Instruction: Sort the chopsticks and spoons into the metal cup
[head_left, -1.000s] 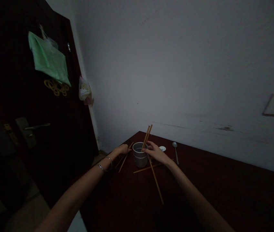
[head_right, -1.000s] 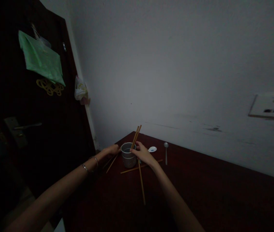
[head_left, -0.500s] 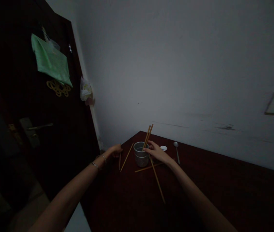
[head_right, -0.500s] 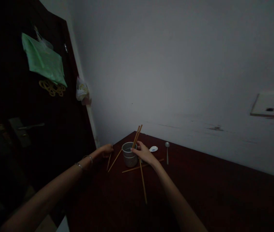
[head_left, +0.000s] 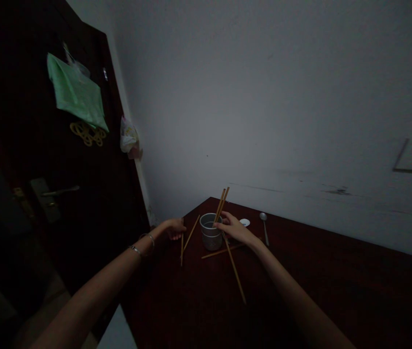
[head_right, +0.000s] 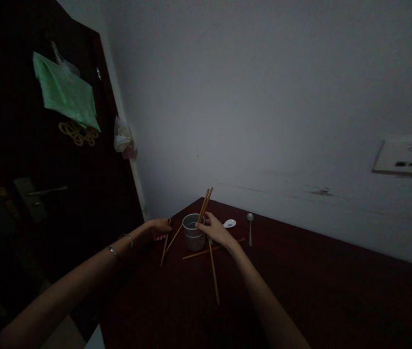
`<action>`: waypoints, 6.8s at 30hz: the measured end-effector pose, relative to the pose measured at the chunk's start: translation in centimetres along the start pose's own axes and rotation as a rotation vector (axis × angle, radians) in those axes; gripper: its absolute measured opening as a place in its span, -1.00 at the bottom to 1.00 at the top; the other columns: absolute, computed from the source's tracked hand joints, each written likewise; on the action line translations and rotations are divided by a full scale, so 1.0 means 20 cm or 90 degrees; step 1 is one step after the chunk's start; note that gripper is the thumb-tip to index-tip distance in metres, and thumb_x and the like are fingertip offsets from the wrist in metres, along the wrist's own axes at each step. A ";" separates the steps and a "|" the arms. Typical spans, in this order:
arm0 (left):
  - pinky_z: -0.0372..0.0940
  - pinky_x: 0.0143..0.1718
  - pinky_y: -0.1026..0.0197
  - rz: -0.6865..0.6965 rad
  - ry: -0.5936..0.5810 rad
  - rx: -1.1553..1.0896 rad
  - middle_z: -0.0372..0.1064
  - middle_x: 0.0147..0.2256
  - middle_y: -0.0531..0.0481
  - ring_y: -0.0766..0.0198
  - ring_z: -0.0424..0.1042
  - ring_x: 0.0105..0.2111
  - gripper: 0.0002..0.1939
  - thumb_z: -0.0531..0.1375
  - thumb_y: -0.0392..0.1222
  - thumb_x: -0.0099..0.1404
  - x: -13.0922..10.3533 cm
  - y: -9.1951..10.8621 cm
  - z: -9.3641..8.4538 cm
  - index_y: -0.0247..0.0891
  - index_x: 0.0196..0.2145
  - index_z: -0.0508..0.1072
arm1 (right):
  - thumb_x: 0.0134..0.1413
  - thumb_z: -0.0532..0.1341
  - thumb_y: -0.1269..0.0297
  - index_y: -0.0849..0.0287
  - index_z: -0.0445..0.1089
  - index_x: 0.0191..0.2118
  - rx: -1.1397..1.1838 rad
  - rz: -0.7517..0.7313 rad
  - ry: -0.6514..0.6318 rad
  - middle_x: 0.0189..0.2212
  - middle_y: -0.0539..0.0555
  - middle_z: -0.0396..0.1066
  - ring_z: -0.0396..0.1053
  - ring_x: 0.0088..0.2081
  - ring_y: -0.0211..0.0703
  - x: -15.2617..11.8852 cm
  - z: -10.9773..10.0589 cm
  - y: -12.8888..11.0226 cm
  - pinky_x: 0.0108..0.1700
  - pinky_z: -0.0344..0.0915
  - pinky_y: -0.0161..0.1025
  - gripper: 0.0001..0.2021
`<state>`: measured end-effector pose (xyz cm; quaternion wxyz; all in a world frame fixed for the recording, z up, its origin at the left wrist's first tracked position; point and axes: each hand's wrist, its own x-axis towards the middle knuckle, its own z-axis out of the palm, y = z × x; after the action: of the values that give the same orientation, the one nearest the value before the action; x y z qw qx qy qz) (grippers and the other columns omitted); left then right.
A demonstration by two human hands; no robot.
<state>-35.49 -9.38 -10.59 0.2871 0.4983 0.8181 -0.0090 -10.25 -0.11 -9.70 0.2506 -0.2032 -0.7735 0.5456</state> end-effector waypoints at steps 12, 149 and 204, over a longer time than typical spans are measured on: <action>0.29 -0.66 0.25 -0.054 -0.149 0.050 0.27 -0.73 -0.09 0.28 0.31 -0.72 -0.62 -0.07 -0.22 0.22 -0.22 -0.02 0.04 -0.37 -0.68 0.32 | 0.00 0.19 0.23 0.24 0.06 0.12 0.006 -0.013 -0.007 -0.12 0.20 0.37 0.36 -0.12 -0.11 0.01 0.01 0.01 -0.24 0.35 -0.26 -0.44; 0.26 -0.35 0.26 0.464 0.572 -0.609 0.45 -0.47 -0.08 0.28 0.42 -0.40 -0.78 0.21 -0.14 -0.03 -0.20 0.70 -0.42 -0.37 -0.45 0.45 | -0.02 0.19 0.52 0.30 0.28 -0.34 0.189 -0.064 0.254 -0.46 0.07 0.43 0.42 -0.47 -0.34 0.23 -0.54 -0.58 -0.41 0.40 -0.42 -0.92; 0.22 -0.33 0.27 0.453 0.368 0.477 0.43 -0.30 -0.24 0.16 0.42 -0.30 -0.74 0.05 -0.32 0.18 0.62 0.53 -0.20 -0.33 -0.19 0.44 | 0.02 0.11 0.47 0.16 0.43 -0.22 -0.883 -0.333 -0.162 -0.27 0.13 0.34 0.32 -0.23 -0.12 0.01 -0.23 0.12 -0.22 0.21 -0.20 -0.78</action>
<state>-32.81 7.23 -10.26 -0.1575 0.7918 0.5866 -0.0645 -7.52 4.11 -10.66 0.0952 -0.0594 -0.9858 -0.1247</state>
